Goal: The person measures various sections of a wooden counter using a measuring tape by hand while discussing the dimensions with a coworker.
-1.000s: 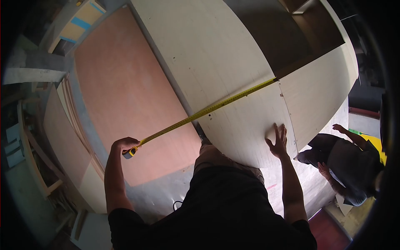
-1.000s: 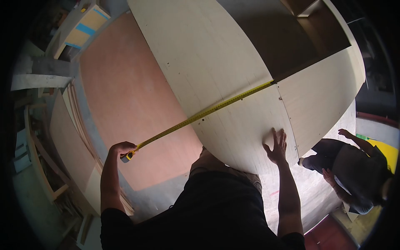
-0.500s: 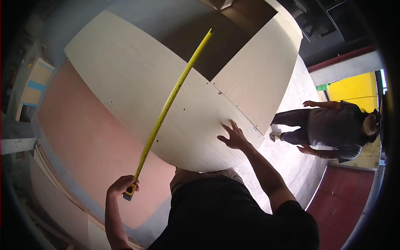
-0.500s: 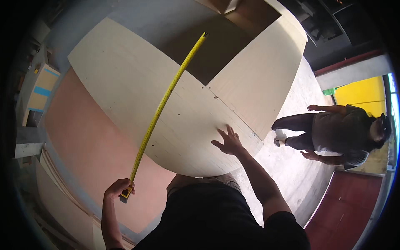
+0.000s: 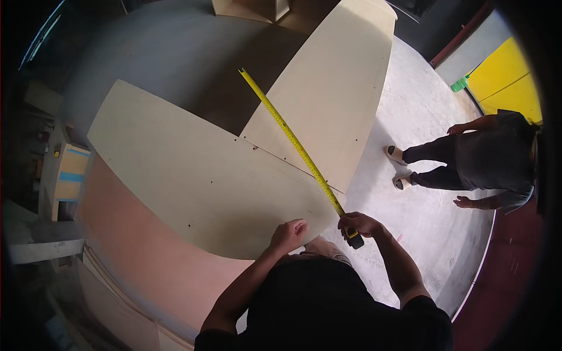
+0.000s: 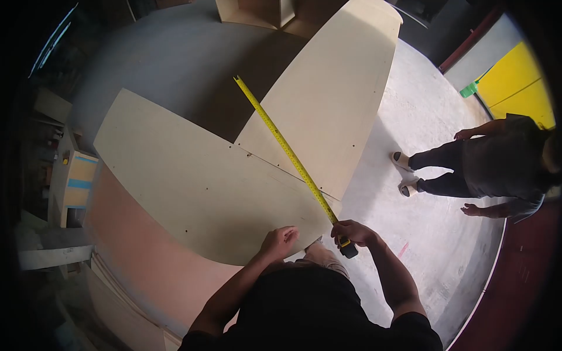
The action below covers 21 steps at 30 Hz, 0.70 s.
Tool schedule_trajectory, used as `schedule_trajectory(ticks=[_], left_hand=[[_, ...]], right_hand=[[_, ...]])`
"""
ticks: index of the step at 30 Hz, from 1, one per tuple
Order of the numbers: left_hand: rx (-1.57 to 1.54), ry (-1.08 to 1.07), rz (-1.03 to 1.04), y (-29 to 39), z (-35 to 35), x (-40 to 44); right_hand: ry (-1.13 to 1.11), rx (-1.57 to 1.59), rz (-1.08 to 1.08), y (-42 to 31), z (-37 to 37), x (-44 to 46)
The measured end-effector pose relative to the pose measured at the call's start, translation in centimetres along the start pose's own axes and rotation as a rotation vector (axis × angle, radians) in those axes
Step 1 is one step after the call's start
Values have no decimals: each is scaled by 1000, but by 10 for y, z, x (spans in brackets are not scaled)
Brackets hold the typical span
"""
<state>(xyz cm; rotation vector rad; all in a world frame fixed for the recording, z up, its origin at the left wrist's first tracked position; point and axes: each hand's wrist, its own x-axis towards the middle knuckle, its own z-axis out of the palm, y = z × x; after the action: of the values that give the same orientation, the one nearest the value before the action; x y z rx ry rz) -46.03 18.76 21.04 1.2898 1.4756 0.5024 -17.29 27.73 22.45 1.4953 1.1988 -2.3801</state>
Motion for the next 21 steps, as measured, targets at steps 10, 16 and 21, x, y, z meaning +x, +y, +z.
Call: schedule_trajectory(ticks=[10, 16, 21], left_hand=[[593, 272, 48, 41, 8, 115], [831, 101, -108, 73, 40, 162], [956, 84, -183, 65, 54, 166]], right_hand=[[302, -608, 187, 67, -204, -84], [330, -629, 128, 57, -220, -77], [369, -614, 91, 85, -217, -62]])
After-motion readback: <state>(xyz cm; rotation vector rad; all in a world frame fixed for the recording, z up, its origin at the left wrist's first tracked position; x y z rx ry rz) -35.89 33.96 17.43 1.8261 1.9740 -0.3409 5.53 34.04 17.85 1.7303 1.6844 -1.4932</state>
